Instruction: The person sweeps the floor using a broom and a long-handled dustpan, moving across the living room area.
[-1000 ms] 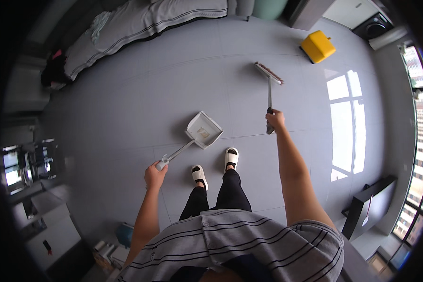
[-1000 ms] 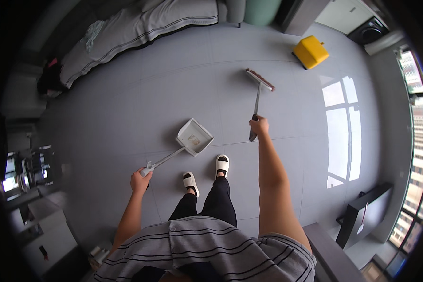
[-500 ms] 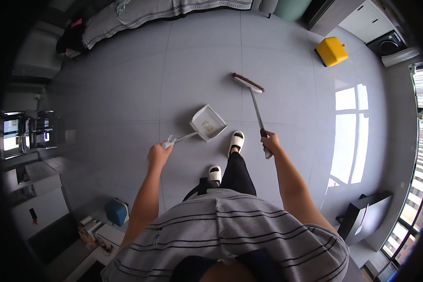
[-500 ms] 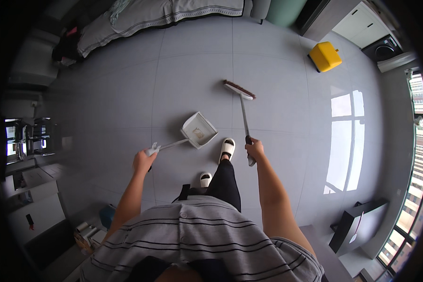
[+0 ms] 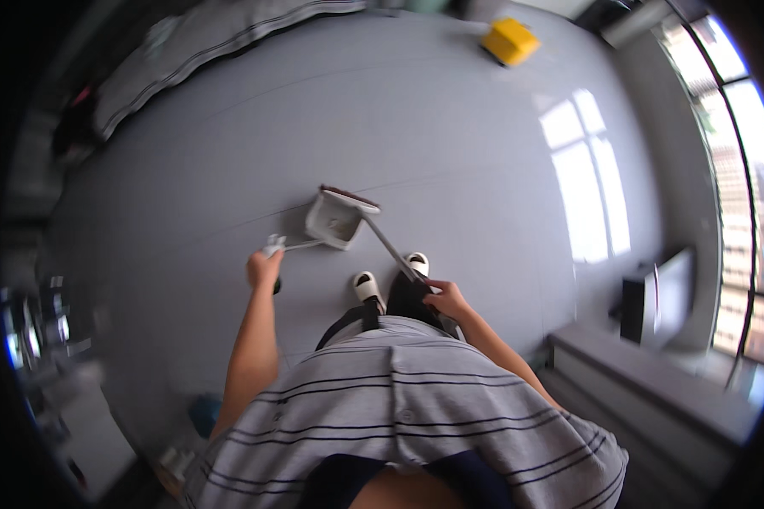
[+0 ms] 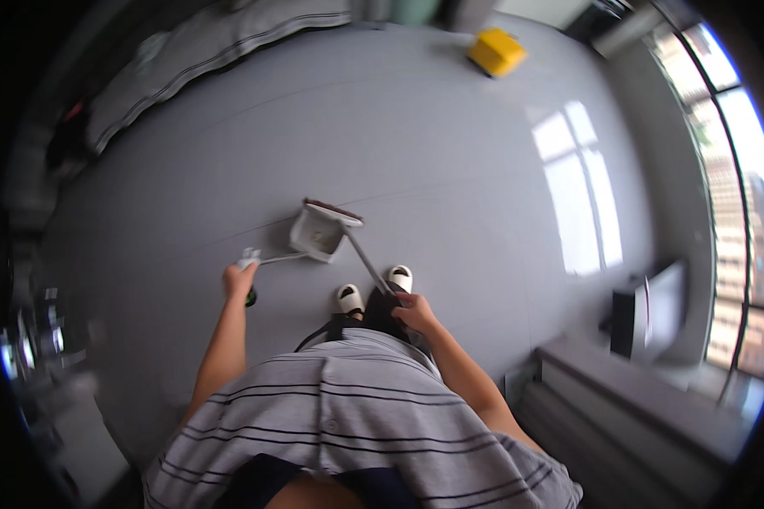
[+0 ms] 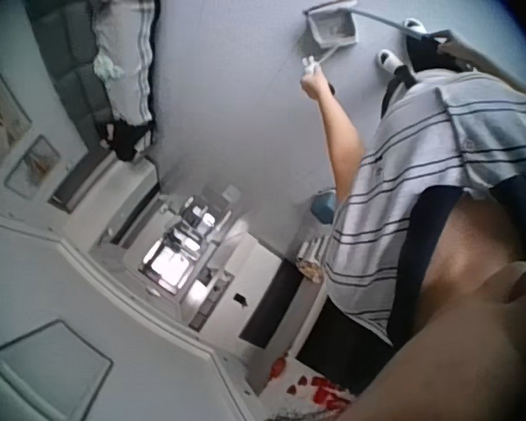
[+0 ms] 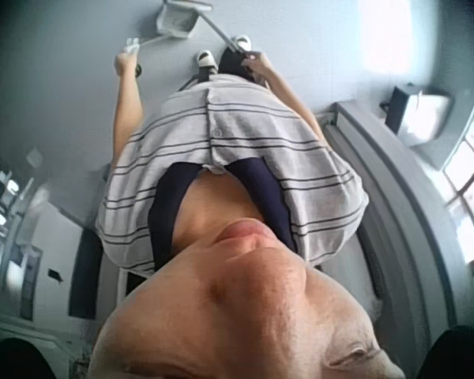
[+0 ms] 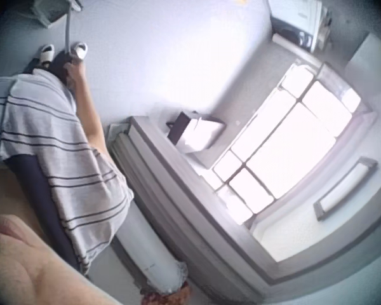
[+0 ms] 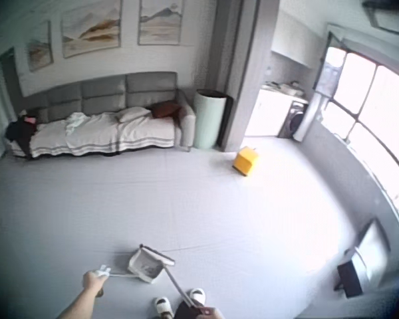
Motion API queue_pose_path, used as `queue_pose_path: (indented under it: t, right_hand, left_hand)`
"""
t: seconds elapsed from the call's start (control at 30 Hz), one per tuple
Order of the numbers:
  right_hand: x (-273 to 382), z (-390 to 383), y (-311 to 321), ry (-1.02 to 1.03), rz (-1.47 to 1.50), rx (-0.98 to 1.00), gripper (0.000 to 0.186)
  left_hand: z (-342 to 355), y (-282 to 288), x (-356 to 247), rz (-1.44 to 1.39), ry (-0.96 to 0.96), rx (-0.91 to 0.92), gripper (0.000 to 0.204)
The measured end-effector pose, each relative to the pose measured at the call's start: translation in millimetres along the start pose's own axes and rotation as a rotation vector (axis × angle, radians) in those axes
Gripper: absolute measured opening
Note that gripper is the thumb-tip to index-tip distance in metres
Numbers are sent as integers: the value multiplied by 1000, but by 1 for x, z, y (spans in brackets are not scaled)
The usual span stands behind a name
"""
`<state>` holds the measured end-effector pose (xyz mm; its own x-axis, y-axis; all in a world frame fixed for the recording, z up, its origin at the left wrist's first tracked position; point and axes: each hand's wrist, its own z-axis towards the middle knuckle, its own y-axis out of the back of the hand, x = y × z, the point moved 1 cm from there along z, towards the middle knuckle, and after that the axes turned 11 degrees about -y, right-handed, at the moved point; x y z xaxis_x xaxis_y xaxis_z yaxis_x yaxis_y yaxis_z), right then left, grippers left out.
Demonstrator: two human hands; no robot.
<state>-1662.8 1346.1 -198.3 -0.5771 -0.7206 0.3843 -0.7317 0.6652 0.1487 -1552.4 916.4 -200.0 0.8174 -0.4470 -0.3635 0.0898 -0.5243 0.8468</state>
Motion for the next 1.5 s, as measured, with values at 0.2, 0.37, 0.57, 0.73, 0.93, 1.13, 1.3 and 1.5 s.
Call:
queue_pose_path:
  t: [0.2,0.37,0.57,0.73,0.93,1.13,1.3,1.5]
  right_hand:
    - [-28,-1,53,-36,431,-155,57]
    - [-79,35,151,-6,612,-401,43]
    - [-113,69,284,-21,789,-582,28]
    - [-133,92,350,-92,1004,-564,14]
    - [-132,87,308,-249,967,-532,9]
    - [-121,59,157,-229,799,-494,5]
    - [-108,51,40,-165,753,-449,15]
    - [-94,37,-77,-93,566,-377,28]
  left_hand:
    - [-32,0,-34,92,54,-44,45]
    - [-60,-18,-50,51,45,-87,45]
    - [-96,-25,-66,-57,76,-171,44]
    - [-122,-10,-54,-111,128,-228,40]
    - [-119,8,-1,-157,96,-229,38]
    - [-116,19,13,-10,25,-122,38]
    - [-106,18,19,77,-68,-77,39]
    - [-87,24,49,162,-161,46,42]
